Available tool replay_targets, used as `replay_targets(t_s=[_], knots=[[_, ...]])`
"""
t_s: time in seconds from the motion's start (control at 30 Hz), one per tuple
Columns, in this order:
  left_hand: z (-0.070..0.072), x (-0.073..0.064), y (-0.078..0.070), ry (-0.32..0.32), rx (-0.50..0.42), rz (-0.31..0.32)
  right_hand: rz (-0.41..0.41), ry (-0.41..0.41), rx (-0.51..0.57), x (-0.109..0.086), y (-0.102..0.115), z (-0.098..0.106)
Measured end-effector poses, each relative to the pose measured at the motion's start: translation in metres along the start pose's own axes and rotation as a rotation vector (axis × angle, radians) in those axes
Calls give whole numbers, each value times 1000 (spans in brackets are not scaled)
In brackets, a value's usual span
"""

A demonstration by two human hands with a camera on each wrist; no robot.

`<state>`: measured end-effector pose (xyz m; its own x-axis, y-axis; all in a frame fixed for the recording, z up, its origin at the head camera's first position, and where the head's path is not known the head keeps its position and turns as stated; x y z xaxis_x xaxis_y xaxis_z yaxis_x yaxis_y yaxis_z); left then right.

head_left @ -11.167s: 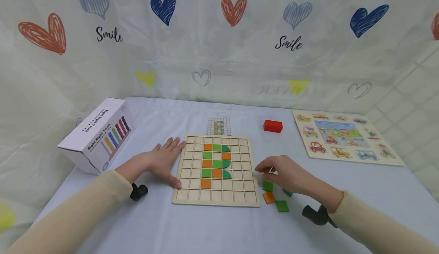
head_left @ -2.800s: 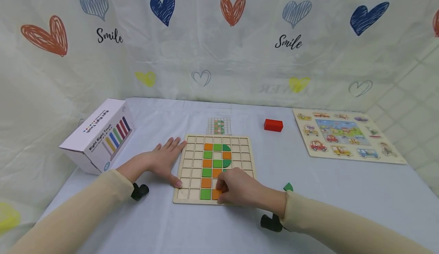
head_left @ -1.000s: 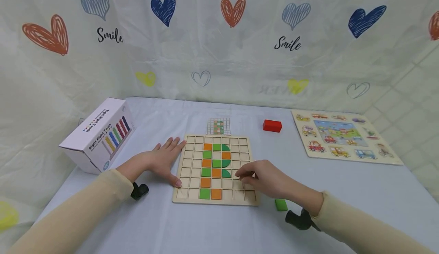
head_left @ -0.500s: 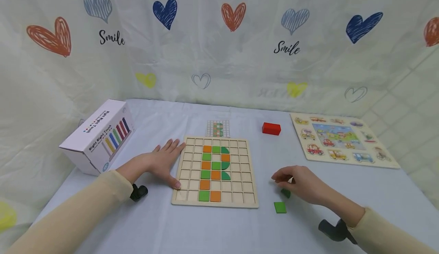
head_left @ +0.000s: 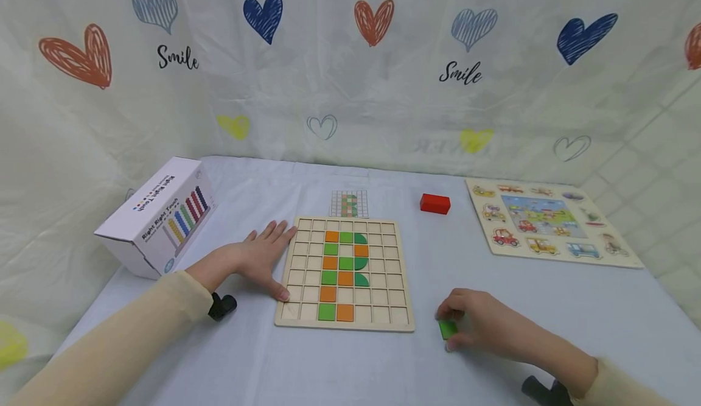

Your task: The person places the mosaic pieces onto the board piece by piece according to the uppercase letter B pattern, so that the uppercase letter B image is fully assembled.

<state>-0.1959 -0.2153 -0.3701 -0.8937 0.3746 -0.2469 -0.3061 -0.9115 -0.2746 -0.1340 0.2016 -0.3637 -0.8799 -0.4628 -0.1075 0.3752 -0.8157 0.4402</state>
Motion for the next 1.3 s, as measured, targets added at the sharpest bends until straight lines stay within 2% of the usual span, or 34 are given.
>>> replay_targets(t_s=[0.2,0.6,0.77,0.9,1.0,1.17,1.3], knots=[[-1,1,2,2,3,-2,-2,-37,-65,-3,0,-4],[-1,2,3,3,3,4,37,-93,-85,-2,3,-2],[-1,2,3,1,6,11,55,-136,-22,2,11,3],[-2,2,3,0,0,10,1,-138,85,10,18,2],[-2,2,3,2,-4,10,-42,-171,154,15,23,0],[-2,2,3,2,-1,13,-88,-233,215,25,33,-6],[-2,3,3,2,2,14,-137,-227,238,35,44,-9]])
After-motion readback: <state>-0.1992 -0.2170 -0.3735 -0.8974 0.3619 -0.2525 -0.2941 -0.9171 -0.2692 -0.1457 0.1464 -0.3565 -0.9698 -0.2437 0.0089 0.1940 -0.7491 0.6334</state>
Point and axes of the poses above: each hand's wrist, its own x-axis towards the middle knuckle, its own z-axis out of the back of the hand, y = z × x, the point moved 1 cm from there along x, towards the middle knuckle, and after that the axes turned 11 degrees about -y, right-handed, at the moved point
